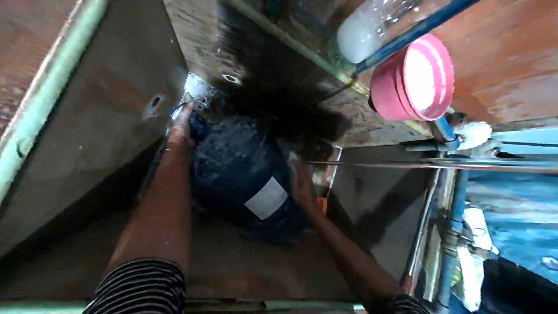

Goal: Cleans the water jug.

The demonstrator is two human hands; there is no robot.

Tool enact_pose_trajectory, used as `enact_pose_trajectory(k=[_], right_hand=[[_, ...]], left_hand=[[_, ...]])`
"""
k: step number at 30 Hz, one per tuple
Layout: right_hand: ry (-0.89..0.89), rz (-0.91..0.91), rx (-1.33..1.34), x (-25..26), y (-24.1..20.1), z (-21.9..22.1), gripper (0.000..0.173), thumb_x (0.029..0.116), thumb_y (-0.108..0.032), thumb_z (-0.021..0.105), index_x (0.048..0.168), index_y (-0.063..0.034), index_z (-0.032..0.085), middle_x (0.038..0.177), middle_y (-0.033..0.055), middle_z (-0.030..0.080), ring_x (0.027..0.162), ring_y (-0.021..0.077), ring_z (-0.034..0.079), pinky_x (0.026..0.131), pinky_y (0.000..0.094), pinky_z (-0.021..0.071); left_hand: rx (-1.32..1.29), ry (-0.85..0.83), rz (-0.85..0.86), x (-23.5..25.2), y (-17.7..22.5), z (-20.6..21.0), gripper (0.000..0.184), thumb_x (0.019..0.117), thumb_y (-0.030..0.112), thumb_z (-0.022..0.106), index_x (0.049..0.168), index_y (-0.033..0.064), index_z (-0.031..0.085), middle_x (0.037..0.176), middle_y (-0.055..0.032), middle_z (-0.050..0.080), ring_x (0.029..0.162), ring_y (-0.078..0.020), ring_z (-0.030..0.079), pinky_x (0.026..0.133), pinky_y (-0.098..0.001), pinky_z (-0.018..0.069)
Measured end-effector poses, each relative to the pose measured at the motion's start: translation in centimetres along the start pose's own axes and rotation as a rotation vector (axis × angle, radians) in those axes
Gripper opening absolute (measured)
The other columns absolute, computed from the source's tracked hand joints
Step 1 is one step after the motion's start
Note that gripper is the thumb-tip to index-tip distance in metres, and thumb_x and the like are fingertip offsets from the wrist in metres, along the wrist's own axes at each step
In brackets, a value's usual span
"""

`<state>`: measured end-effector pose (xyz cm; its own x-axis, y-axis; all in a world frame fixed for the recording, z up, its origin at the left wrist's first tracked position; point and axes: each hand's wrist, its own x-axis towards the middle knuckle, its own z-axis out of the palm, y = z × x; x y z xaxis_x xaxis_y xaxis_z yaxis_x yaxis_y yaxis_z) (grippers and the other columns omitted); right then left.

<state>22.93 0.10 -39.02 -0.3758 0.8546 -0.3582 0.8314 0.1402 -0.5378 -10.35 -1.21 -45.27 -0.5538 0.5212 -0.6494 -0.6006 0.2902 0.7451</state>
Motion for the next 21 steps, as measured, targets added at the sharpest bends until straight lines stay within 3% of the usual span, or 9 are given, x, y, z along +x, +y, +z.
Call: enact_pose_trajectory(k=[2,4,6,10,12,15,17,18,21], right_hand=[[0.135,-0.319,-0.006,-2.5,-2.0,1.2,0.055,0.0949,-0.005,0.056,0.147,0.0110,0.047,0.154,0.0371,0.038,0.140,0.0490,0.046,0.112,0.0511,0.0458],[0.251,-0.560,-0.001,-2.8,-3.8,0.9,0.054,0.0869,0.002,0.061,0.140,0.0113,0.055,0.150,0.0383,0.043,0.135,0.0510,0.052,0.105,0.0513,0.0529],[0.347,-0.680,0.018,-1.4,-5.9,-1.6,0.044,0.0886,0.003,0.060,0.132,0.0088,0.063,0.147,0.0348,0.050,0.132,0.0477,0.056,0.104,0.0515,0.0534],[0.108,-0.399,-0.030,3.8,-8.6,-11.4,0.036,0.1017,-0.003,0.053,0.135,0.0007,0.064,0.150,0.0225,0.052,0.138,0.0376,0.053,0.113,0.0515,0.0444],[0.008,-0.196,0.063,5.7,-7.0,-14.7,0.036,0.1053,-0.009,0.053,0.139,0.0040,0.059,0.147,0.0253,0.054,0.137,0.0379,0.053,0.115,0.0522,0.0413],[0.187,-0.118,0.265,2.5,-2.8,-14.8,0.039,0.0997,-0.005,0.062,0.137,0.0059,0.055,0.143,0.0291,0.054,0.129,0.0425,0.057,0.109,0.0567,0.0466],[0.276,-0.153,0.195,-1.4,-1.6,-14.0,0.035,0.1022,-0.005,0.056,0.135,0.0039,0.061,0.150,0.0250,0.051,0.135,0.0395,0.053,0.112,0.0551,0.0450],[0.327,-0.196,0.137,-3.1,-1.1,-13.4,0.036,0.1033,-0.008,0.055,0.137,0.0023,0.061,0.151,0.0236,0.051,0.139,0.0387,0.051,0.115,0.0534,0.0426],[0.504,-0.316,0.136,-7.0,0.8,-11.8,0.035,0.0933,-0.005,0.059,0.125,0.0006,0.071,0.136,0.0236,0.064,0.130,0.0407,0.058,0.111,0.0532,0.0457]], left_hand=[[0.014,0.004,0.037,-1.1,0.5,1.6,0.030,0.1011,0.036,0.056,0.121,0.0130,0.058,0.093,0.0008,0.062,0.077,-0.0076,0.059,0.069,-0.0292,0.0533],[0.046,-0.063,0.132,-3.9,2.1,3.6,0.033,0.1008,0.029,0.059,0.126,0.0082,0.058,0.101,-0.0014,0.063,0.083,-0.0068,0.060,0.075,-0.0290,0.0543],[0.110,-0.112,0.203,-7.6,4.2,6.9,0.026,0.1009,0.021,0.059,0.121,0.0056,0.059,0.097,-0.0005,0.063,0.081,-0.0043,0.060,0.074,-0.0261,0.0540],[0.336,-0.395,0.276,-14.5,6.5,13.3,0.045,0.0981,0.013,0.065,0.138,-0.0005,0.052,0.124,-0.0159,0.064,0.107,-0.0182,0.063,0.095,-0.0382,0.0527],[0.475,-0.613,0.322,-18.0,6.8,16.6,0.053,0.0920,0.009,0.073,0.140,0.0010,0.051,0.123,-0.0173,0.065,0.107,-0.0201,0.064,0.095,-0.0398,0.0544],[0.655,-0.840,0.413,-21.2,5.0,19.6,0.056,0.0874,0.013,0.080,0.137,0.0020,0.055,0.119,-0.0187,0.067,0.104,-0.0260,0.066,0.092,-0.0450,0.0550],[0.706,-0.720,0.505,-23.0,3.3,20.4,0.062,0.0872,0.024,0.083,0.136,-0.0029,0.055,0.117,-0.0255,0.066,0.105,-0.0361,0.065,0.093,-0.0543,0.0527],[0.712,-0.641,0.547,-23.7,2.6,20.7,0.072,0.0881,0.027,0.082,0.144,-0.0031,0.047,0.121,-0.0289,0.064,0.108,-0.0401,0.064,0.095,-0.0574,0.0516],[0.770,-0.525,0.580,-25.2,1.8,21.4,0.079,0.0869,0.028,0.083,0.149,0.0003,0.042,0.121,-0.0288,0.064,0.111,-0.0405,0.065,0.096,-0.0579,0.0515]])
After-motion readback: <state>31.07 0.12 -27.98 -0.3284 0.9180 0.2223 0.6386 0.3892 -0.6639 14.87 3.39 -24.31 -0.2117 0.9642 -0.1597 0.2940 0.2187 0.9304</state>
